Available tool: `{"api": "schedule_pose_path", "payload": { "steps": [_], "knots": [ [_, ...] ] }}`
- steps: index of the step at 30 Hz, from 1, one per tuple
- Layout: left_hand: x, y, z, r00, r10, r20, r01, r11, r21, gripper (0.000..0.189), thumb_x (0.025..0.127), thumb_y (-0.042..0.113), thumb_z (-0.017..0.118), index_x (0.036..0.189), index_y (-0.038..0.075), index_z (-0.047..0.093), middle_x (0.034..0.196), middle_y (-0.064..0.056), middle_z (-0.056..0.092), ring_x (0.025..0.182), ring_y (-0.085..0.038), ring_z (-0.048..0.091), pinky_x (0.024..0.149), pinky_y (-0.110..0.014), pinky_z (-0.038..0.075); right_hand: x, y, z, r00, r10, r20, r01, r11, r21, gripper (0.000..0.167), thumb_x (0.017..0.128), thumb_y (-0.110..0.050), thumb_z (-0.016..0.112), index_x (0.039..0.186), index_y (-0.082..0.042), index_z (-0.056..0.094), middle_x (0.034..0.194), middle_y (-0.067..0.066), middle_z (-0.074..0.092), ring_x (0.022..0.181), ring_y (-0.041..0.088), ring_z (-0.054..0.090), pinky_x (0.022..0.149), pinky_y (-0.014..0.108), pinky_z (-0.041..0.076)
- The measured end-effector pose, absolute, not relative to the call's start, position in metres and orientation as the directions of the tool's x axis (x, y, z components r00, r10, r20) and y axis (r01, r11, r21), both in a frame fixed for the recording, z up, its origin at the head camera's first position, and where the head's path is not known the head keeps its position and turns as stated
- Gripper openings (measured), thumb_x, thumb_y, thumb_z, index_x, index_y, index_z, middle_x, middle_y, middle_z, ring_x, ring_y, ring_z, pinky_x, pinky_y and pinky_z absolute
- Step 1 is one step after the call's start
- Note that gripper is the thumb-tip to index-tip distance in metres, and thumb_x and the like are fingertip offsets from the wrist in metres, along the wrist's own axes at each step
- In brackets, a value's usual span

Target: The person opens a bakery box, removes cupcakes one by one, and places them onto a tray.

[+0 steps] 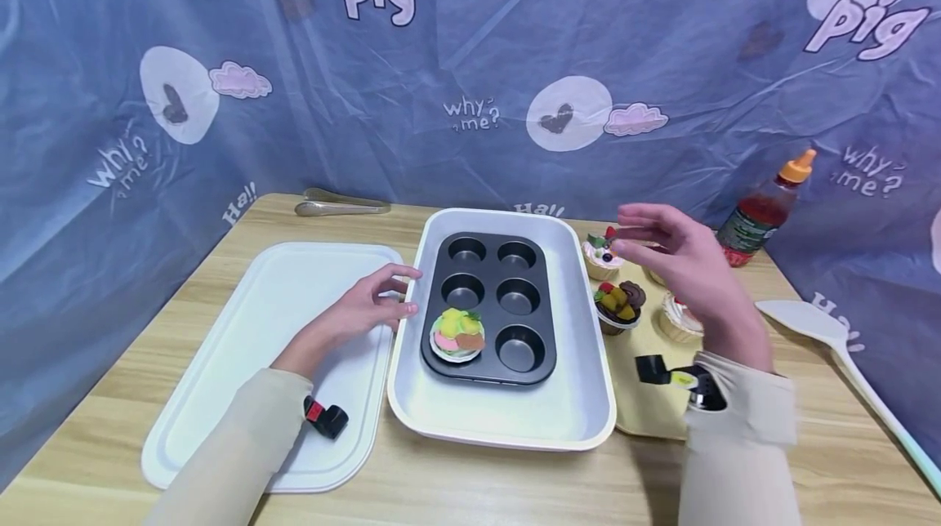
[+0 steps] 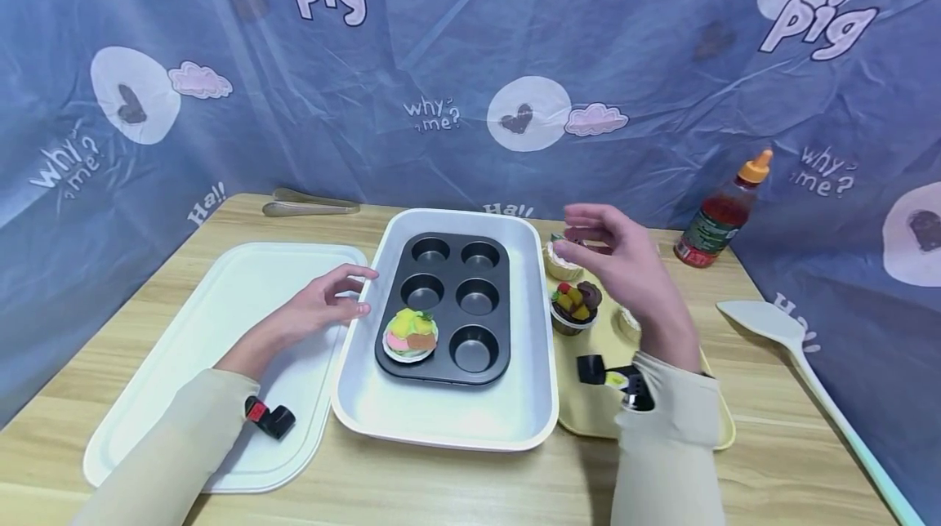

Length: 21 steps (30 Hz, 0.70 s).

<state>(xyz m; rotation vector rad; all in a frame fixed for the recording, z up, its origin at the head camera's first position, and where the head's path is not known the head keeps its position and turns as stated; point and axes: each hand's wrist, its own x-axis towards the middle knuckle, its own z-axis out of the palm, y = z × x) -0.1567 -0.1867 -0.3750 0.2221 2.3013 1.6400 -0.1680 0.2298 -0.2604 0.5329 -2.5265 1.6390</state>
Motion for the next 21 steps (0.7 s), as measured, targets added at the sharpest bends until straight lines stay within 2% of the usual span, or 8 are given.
{"api": "schedule_pose_path", "payload": {
  "steps": [3,7,11,14,21],
  "knots": [
    [-0.156,-0.187,-0.374,-0.94,0.301,-0.158,-0.052,0.333,0.942,0.057,0.094,0.021,0.072,0.145,0.015,0.048,0.142,-0.023,0.048,0.111,-0.029,0.063,0.082,-0.035,0.058,-0.166,0.2,-0.26,-0.918,-0.236,0.318,-0.373,0.246,-0.895,0.037,0.092,-0.001,0.071,0.126,-0.014,0.064,0.11,-0.011,0.069,0.101,0.002,0.067,0.084,0.013,0.053],
    [-0.156,-0.187,-0.373,-0.94,0.304,-0.155,-0.049,0.328,0.943,0.057,0.094,0.022,0.072,0.145,0.015,0.048,0.142,-0.023,0.048,0.108,-0.027,0.065,0.081,-0.034,0.058,-0.163,0.169,-0.264,-0.882,-0.279,0.381,-0.457,0.3,-0.837,0.042,0.089,0.001,0.073,0.129,-0.001,0.059,0.116,-0.001,0.066,0.103,0.007,0.066,0.088,0.016,0.053],
    [-0.155,-0.187,-0.373,-0.939,0.31,-0.15,-0.048,0.314,0.948,0.057,0.094,0.021,0.072,0.145,0.014,0.048,0.142,-0.024,0.047,0.104,-0.025,0.066,0.08,-0.033,0.057,-0.16,0.147,-0.271,-0.837,-0.366,0.406,-0.53,0.365,-0.765,0.047,0.087,-0.001,0.077,0.13,0.0,0.059,0.124,0.011,0.061,0.11,0.018,0.063,0.095,0.025,0.054],
    [-0.155,-0.187,-0.373,-0.938,0.313,-0.152,-0.051,0.307,0.95,0.056,0.094,0.02,0.072,0.145,0.014,0.048,0.141,-0.025,0.048,0.102,-0.025,0.067,0.079,-0.033,0.057,-0.158,0.136,-0.276,-0.818,-0.414,0.399,-0.555,0.392,-0.733,0.05,0.086,-0.004,0.079,0.131,-0.003,0.059,0.127,0.014,0.06,0.115,0.023,0.061,0.099,0.032,0.053],
    [-0.156,-0.188,-0.374,-0.937,0.323,-0.136,-0.032,0.307,0.951,0.054,0.095,0.018,0.071,0.144,0.015,0.049,0.14,-0.025,0.049,0.095,-0.021,0.066,0.077,-0.032,0.057,-0.157,0.121,-0.284,-0.777,-0.488,0.397,-0.59,0.347,-0.729,0.053,0.084,-0.002,0.079,0.133,-0.001,0.058,0.131,0.014,0.06,0.12,0.029,0.061,0.098,0.032,0.054]
  ]
}}
